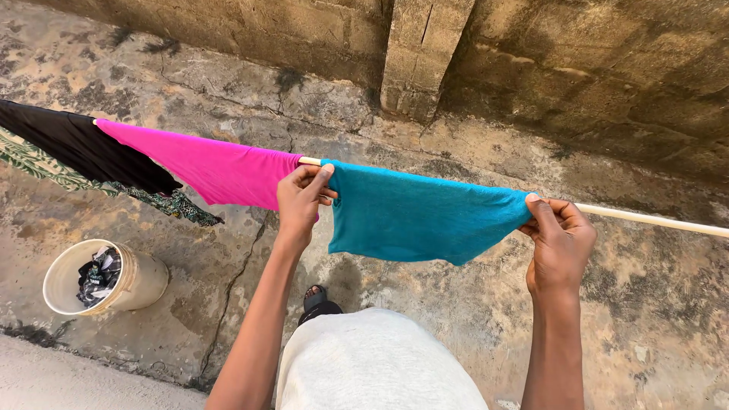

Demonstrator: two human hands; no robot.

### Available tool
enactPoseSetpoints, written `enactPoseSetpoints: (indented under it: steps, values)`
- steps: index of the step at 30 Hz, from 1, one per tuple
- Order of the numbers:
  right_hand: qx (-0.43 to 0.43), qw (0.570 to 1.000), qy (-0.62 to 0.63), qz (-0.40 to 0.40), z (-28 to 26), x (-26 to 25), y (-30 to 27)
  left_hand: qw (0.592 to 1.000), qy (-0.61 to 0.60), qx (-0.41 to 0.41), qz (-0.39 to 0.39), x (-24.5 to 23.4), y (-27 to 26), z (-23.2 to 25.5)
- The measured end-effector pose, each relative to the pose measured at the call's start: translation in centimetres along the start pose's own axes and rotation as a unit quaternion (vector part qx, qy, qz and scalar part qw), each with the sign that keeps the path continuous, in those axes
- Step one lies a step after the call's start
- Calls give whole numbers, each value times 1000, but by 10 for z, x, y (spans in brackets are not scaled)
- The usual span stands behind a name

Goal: Hanging various items of wet laundry on an outdoor clothesline from a plastic bucket.

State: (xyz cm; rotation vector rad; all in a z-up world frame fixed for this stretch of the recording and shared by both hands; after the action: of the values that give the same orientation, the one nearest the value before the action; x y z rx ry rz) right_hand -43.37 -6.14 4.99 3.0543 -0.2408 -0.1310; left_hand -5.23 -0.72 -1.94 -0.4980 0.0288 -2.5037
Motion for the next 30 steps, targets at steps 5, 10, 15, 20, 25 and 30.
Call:
enactPoseSetpoints:
  steps: [5,10,15,20,25,30]
  values:
    - [2,998,-52,31,-7,-4,10,997,57,52,6,-6,14,17]
    - [-42,993,-98,57,-32,-11,23,983,83,146,76,-33,42,25]
    - [-101,982,-123,100,-28,-30,42,959,196,189,83,-26,44,45]
    - [-138,979,-89,125,-20,-54,47,965,173,198,27,-19,42,60]
    - [-194,956,-188,110,-35,-54,44,968,195,159,-8,-10,53,64]
    - [-146,925,-333,107,-47,-42,34,939,285,191,-1,-12,64,59]
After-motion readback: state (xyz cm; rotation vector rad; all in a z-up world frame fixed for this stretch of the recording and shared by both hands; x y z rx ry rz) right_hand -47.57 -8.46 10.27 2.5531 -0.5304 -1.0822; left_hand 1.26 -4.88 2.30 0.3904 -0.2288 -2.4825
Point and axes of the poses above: each hand's wrist, its own y-axis towards the middle knuckle, its own x-axis out of the palm, z = x × y, the point moved 3 cm from there along y, towards the middle knuckle, and after that the axes turned 12 degrees about -y, right-handed, at the moved point
